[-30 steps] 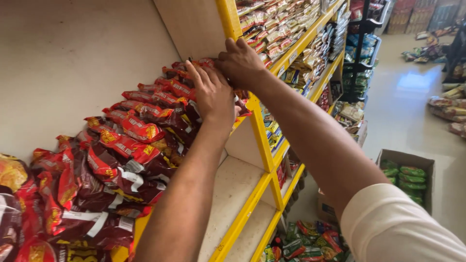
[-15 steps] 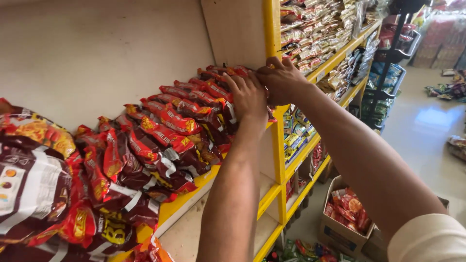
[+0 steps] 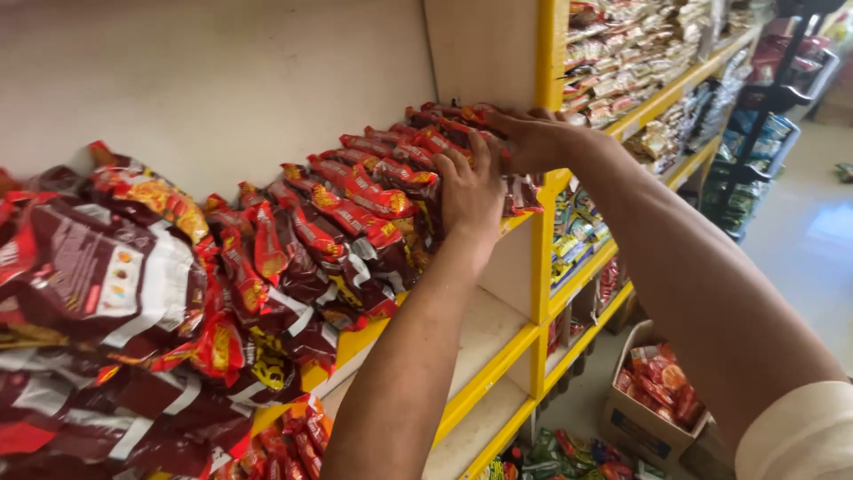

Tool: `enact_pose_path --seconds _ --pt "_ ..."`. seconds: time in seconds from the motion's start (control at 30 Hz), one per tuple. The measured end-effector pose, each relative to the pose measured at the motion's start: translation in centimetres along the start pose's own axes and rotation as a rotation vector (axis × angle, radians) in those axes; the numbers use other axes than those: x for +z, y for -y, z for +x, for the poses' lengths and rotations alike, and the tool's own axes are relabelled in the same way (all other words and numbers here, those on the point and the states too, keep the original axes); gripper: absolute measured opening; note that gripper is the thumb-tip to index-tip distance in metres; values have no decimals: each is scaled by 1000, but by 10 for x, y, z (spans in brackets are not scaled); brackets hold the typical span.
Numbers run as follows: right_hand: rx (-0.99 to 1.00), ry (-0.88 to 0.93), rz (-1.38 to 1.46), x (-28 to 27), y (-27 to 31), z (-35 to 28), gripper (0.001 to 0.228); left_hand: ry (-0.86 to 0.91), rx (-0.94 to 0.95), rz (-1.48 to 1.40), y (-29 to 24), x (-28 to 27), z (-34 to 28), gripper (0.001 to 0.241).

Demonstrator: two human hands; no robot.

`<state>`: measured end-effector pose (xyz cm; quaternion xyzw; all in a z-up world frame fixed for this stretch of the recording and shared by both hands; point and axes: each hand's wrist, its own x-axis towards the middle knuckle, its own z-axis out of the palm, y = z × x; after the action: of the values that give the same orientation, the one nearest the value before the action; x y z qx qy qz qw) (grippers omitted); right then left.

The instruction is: Stocking instant noodle packets from a pile on the floor onto yellow shelves.

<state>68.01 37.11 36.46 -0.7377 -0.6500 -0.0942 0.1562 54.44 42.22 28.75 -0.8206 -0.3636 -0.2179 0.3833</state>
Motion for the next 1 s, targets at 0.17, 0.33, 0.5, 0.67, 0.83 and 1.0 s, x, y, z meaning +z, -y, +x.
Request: enact_pose_path --seconds 0.17,0.33,0.5,0.67,0.83,1.0 --pt "-158 -110 -40 32 -25 3 91 -95 -5 4 -2 15 4 66" --pt "-162 -154 -65 39 -33 7 77 -168 10 12 4 8 -1 66" --pt "-50 -82 -113 36 -18 4 79 -153 214 236 25 -48 -47 105" --pt "-108 -187 -39 42 -17 -1 75 -75 161 258 38 -26 -75 95" --pt "-154 -251 -28 48 -16 -1 74 -54 160 211 43 -16 -76 97" --pt "-79 -308 -21 47 -5 -14 77 -52 161 191 38 -7 -71 98"
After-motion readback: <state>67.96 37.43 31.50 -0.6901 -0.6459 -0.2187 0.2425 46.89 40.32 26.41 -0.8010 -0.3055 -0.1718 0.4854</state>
